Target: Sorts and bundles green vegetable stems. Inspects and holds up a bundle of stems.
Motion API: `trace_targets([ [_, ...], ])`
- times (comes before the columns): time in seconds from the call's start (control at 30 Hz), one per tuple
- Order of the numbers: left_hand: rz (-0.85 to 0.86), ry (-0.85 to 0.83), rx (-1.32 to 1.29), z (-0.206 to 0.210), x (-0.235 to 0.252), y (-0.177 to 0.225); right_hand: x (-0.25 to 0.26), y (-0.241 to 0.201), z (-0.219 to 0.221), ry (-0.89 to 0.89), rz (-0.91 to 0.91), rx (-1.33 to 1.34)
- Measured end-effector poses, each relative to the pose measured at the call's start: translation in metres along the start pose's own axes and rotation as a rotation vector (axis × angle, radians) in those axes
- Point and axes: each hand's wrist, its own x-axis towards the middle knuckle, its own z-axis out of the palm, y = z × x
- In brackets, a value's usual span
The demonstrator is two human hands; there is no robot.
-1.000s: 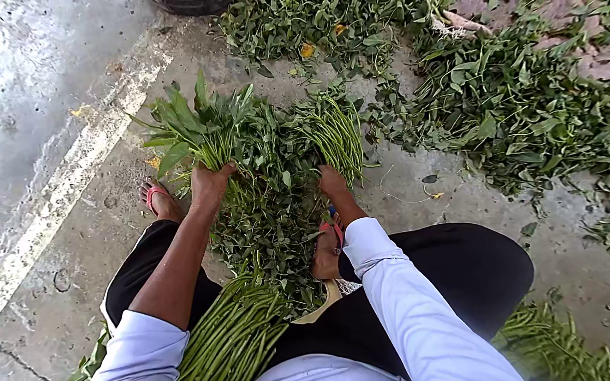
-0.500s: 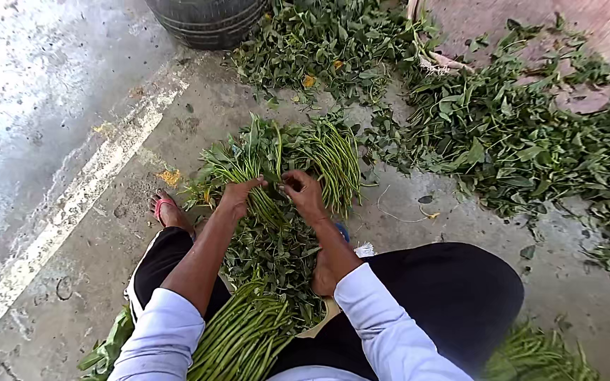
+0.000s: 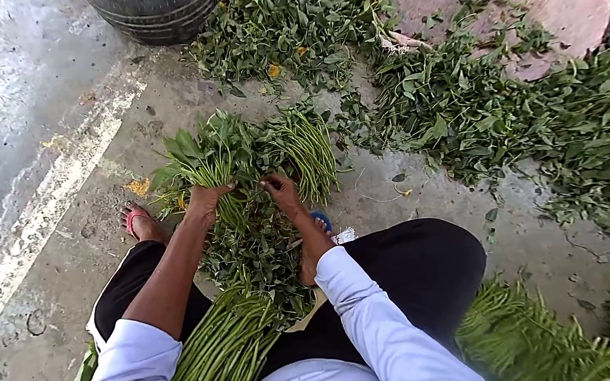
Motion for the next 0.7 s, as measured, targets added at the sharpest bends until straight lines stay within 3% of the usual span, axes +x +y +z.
trace_targets([
  [0.13,-0.023,0.054,-0.046,-0.001,-0.007,0.006,0.041,0.04,-0.046,0.181,0.337,-0.364],
  [0.27,-0.059,0.024,-0.047,0.003,-0.02,0.008,0.065,0.061,-0.059,0.093,0.451,-0.619],
  [0.43,-0.05,0.02,-0.02,-0.005,-0.017,0.003,0.076,0.07,-0.035,0.134,0.503,-0.803],
  [0.57,-0.032,0.023,-0.011,-0.011,-0.017,0.002,0.073,0.073,-0.018,0.102,0.481,-0.801],
  [0.7,-0.033,0.025,-0.018,-0.015,-0.016,0.003,0.064,0.075,0.006,0.025,0.538,-0.608],
])
